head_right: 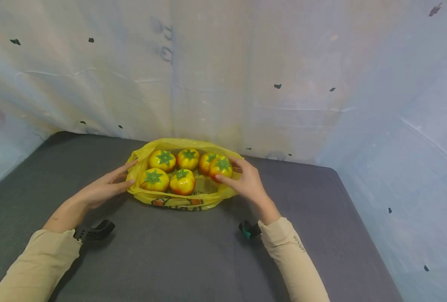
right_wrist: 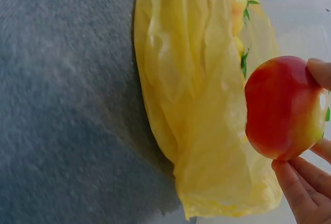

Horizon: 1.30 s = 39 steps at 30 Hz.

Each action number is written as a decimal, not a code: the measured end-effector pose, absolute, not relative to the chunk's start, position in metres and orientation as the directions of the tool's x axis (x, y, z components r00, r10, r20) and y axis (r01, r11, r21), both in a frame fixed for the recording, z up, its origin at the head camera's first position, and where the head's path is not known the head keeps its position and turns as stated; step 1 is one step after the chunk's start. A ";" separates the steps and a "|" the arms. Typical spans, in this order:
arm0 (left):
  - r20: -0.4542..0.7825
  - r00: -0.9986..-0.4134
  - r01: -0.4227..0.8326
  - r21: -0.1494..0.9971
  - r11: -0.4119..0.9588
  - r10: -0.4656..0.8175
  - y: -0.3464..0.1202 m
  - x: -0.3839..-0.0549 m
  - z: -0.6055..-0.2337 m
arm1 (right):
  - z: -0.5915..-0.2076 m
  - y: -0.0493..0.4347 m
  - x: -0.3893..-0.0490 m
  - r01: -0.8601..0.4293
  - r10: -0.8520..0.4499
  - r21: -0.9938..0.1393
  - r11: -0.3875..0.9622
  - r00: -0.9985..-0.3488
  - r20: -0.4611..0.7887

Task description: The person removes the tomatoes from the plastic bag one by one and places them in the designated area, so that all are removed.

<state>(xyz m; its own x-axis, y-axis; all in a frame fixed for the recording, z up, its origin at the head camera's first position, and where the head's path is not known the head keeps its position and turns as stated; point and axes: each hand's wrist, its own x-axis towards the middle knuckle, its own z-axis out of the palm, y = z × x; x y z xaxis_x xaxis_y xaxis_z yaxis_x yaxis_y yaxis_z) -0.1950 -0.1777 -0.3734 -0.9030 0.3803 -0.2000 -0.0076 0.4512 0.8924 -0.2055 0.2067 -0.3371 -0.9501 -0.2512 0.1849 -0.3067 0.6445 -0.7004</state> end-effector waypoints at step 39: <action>-0.189 -0.906 -0.005 0.899 0.438 0.378 -0.178 -0.195 -0.380 | -0.320 0.269 -0.214 -0.089 0.032 -0.725 0.683 -0.988 0.151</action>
